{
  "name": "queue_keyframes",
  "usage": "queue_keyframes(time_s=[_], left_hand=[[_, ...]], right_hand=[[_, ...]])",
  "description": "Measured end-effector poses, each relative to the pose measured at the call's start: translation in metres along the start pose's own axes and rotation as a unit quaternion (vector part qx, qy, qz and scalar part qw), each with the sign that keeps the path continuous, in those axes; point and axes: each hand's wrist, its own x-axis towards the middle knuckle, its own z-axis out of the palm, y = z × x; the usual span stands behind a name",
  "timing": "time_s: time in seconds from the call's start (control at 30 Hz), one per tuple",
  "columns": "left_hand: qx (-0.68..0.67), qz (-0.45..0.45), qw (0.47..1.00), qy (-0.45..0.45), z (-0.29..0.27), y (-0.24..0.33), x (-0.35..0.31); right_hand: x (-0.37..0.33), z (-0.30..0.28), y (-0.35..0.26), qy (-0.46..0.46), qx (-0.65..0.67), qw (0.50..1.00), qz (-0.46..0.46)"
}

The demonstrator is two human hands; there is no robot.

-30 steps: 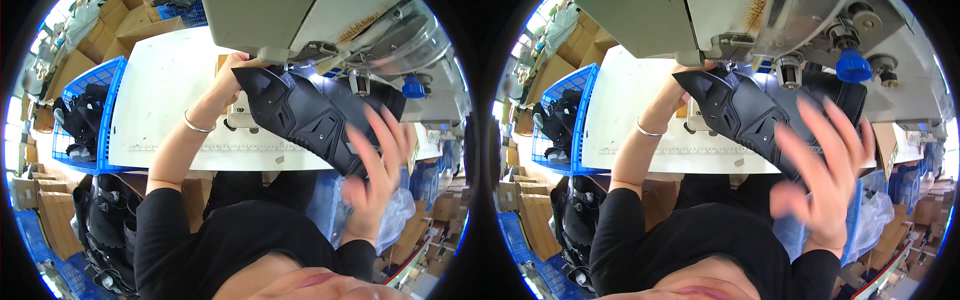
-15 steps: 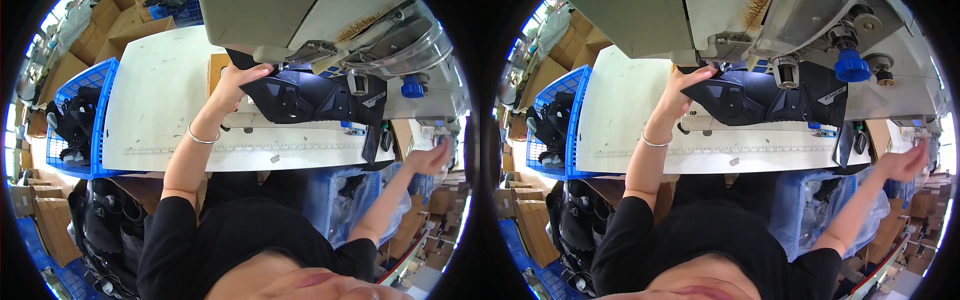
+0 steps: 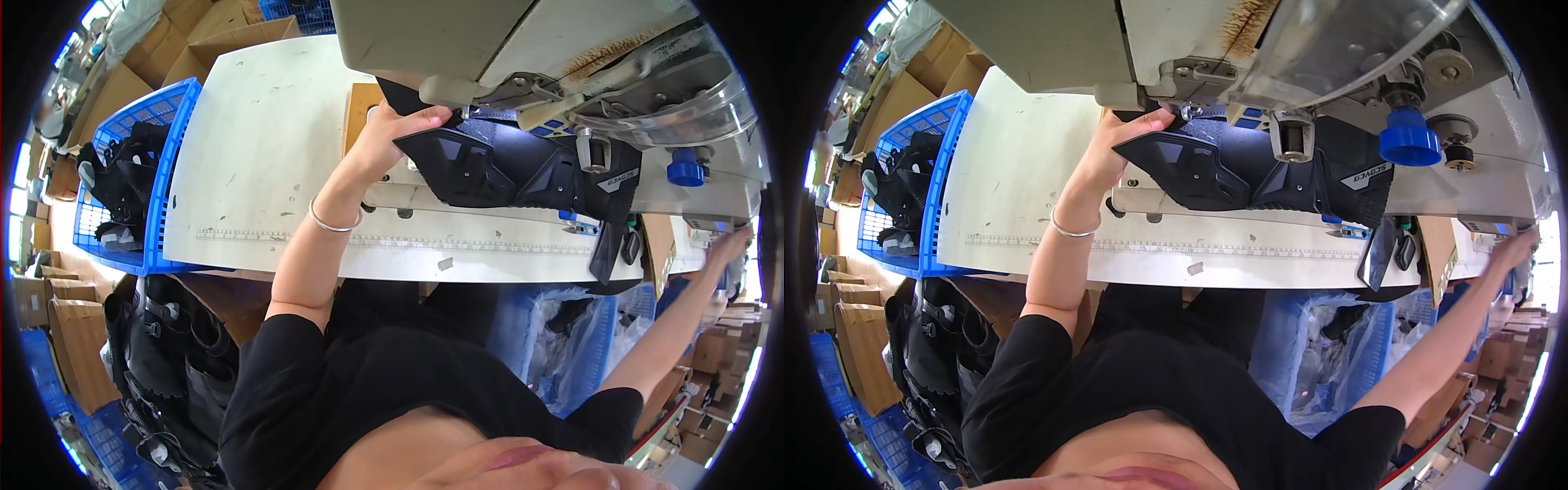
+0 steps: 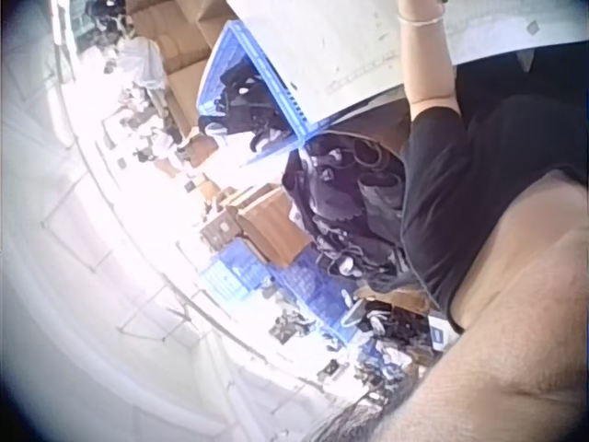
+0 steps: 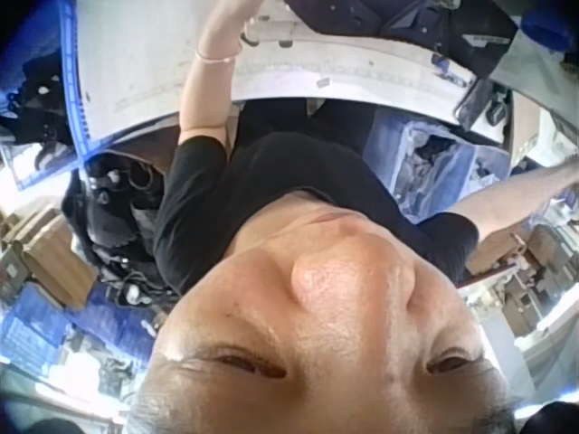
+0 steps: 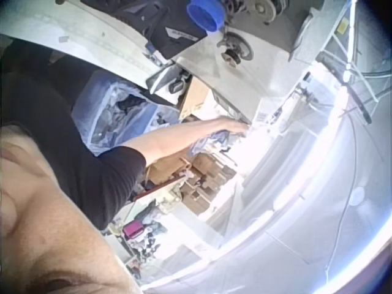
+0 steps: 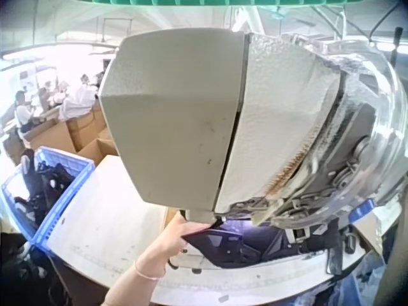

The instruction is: Using an industrial sewing machine to stitch components of black leather boots together.

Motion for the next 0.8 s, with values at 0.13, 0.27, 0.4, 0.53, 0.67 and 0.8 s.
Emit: queue_keyframes(time_s=[0.13, 0.27, 0.4, 0.53, 0.67, 0.8], left_hand=[[0.006, -0.01, 1.0, 0.011, -0.021, -0.009, -0.003], [0.021, 0.07, 0.997, -0.033, -0.031, -0.023, -0.005], [-0.041, 0.006, 0.999, 0.011, -0.019, -0.01, -0.008], [-0.081, 0.018, 0.997, -0.001, -0.022, -0.022, 0.001], [-0.043, 0.025, 0.999, -0.006, -0.021, -0.018, -0.009], [-0.091, 0.021, 0.996, -0.01, -0.02, -0.025, -0.004]], right_hand=[[-0.037, -0.009, -0.085, 0.041, 0.089, 0.994, 0.055], [0.063, -0.048, -0.07, -0.076, 0.254, 0.96, 0.086], [0.091, -0.061, -0.065, -0.249, 0.065, 0.966, 0.027], [-0.043, -0.01, -0.013, -0.037, 0.09, 0.992, -0.083], [0.026, -0.021, -0.073, -0.081, 0.283, 0.938, 0.185], [0.103, -0.069, -0.063, -0.179, 0.103, 0.975, 0.08]])
